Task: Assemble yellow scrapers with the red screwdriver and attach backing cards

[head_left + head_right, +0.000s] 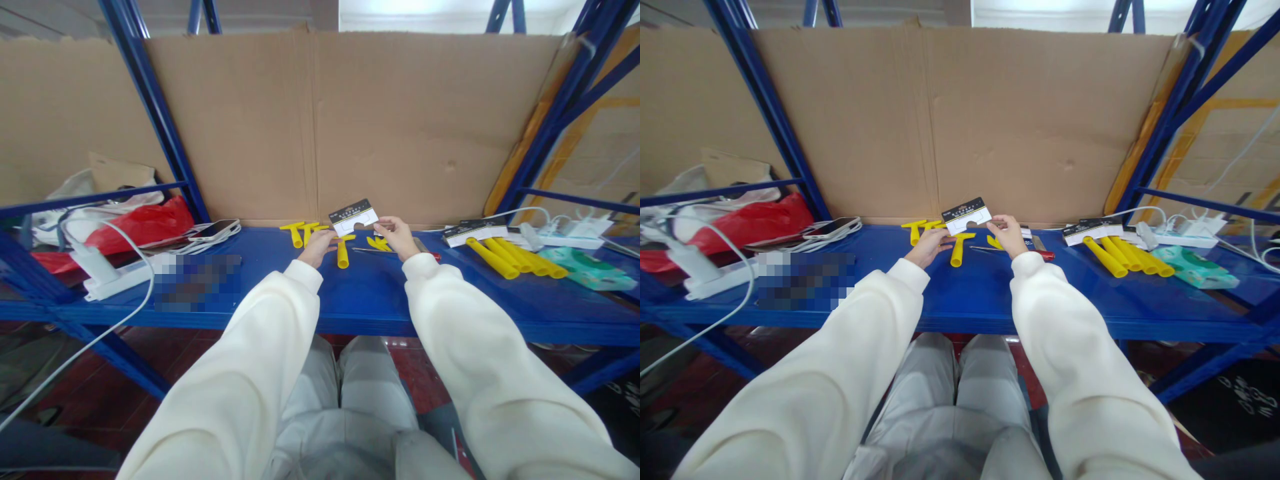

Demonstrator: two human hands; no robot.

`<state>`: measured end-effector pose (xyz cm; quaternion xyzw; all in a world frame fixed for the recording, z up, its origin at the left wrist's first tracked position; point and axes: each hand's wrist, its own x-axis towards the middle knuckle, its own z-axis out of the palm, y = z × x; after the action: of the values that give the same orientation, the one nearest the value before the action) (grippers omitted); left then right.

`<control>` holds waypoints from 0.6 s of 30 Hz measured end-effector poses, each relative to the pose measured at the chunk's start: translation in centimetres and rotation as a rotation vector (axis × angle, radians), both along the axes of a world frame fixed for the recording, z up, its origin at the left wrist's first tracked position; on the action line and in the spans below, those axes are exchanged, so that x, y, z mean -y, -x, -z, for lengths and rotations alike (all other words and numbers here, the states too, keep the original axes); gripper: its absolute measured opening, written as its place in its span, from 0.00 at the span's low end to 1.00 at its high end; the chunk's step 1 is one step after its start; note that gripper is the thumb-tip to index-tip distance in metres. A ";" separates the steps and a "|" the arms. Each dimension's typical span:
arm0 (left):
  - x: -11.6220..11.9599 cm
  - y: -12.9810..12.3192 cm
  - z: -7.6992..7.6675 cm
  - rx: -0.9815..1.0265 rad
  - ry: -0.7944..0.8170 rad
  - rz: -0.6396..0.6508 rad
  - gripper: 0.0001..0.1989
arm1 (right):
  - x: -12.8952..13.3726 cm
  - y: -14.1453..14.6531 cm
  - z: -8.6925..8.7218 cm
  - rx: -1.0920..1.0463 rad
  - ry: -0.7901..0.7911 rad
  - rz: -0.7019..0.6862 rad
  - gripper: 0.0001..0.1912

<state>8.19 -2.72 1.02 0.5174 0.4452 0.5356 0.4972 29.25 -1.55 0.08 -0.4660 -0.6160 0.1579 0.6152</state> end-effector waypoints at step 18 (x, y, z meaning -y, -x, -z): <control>0.1 0.1 0.1 -0.110 0.006 0.055 0.03 | 0.9 0.7 -0.5 -0.094 0.071 -0.219 0.21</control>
<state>8.10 -2.87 0.96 0.5568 0.4589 0.4911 0.4881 28.54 -2.40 0.61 -0.4094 -0.6279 0.2676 0.6055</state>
